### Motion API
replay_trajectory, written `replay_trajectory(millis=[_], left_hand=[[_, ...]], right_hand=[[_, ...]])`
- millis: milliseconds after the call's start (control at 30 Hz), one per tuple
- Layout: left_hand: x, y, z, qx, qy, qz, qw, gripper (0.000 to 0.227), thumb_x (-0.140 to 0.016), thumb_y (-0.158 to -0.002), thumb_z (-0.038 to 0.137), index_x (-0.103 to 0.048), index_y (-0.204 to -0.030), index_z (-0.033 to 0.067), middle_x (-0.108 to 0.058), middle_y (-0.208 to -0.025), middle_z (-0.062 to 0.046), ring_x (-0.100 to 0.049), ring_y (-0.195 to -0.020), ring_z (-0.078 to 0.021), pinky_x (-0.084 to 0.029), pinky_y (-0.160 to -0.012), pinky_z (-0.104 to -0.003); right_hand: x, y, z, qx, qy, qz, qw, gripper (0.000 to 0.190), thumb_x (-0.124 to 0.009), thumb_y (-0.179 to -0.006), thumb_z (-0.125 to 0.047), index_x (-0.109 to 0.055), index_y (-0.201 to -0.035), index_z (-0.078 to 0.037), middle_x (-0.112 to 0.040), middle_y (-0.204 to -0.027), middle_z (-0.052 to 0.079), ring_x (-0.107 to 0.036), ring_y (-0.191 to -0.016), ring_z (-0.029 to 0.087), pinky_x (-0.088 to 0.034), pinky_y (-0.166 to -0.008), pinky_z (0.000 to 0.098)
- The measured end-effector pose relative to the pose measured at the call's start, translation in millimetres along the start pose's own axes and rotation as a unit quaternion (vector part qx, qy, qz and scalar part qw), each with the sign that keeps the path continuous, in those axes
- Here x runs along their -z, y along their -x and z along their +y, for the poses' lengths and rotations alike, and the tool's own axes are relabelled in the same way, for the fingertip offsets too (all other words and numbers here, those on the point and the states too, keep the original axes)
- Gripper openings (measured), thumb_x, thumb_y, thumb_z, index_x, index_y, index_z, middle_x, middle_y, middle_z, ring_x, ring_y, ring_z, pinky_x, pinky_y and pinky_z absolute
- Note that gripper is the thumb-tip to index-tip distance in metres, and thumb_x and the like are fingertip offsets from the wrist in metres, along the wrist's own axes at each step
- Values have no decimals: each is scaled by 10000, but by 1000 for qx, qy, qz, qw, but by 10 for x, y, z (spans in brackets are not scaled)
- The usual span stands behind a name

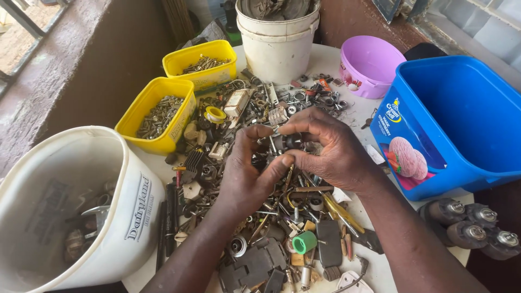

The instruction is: Sorting through a pile of miscellaneous metal hardware like screws, bolts, and small mechanical parts on a table

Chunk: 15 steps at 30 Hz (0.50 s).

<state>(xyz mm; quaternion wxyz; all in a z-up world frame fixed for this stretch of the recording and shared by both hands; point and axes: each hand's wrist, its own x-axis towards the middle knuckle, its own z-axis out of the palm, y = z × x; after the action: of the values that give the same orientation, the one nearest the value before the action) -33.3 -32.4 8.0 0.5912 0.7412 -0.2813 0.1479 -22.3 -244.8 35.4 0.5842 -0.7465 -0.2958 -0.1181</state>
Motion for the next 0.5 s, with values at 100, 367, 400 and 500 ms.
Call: replay_trajectory(millis=[100, 367, 400, 500], left_hand=[[2, 26, 125, 42, 85, -17, 995, 665, -660, -1053, 203, -291, -1552, -34, -649, -1233, -406, -662, -1212, -587, -569, -985, -715], [4, 6, -102, 67, 59, 56, 994, 189, -629, -1076, 135, -743, -1213, 73, -756, -1029, -128, -695, -1067, -201, -561, -1004, -444], [-15, 18, -133, 66, 59, 57, 994, 189, -629, -1076, 135, -743, -1213, 73, -756, -1029, -128, -695, -1067, -201, -561, -1004, -444], [-44, 42, -165, 65, 101, 70, 990, 136, -575, -1072, 86, -698, -1128, 73, -707, -957, -104, -650, -991, -185, -553, -963, -416]], right_hand=[[-2, 9, -19, 9, 23, 11, 1000, 378, -873, -837, -52, -743, -1182, 27, -640, -1167, 155, -681, -1084, 263, -643, -910, 424], [-112, 65, 277, -59, -144, 49, 987, 422, -795, -859, -97, -676, -1241, 37, -630, -1176, 189, -664, -1075, 260, -638, -918, 408], [-107, 55, 381, -58, -144, 48, 987, 422, -795, -859, -97, -676, -1241, 37, -630, -1176, 189, -664, -1075, 260, -638, -918, 408], [-105, 27, 541, -108, -244, 56, 962, 475, -686, -926, -196, -625, -1344, 20, -653, -1161, 217, -680, -1043, 318, -636, -916, 446]])
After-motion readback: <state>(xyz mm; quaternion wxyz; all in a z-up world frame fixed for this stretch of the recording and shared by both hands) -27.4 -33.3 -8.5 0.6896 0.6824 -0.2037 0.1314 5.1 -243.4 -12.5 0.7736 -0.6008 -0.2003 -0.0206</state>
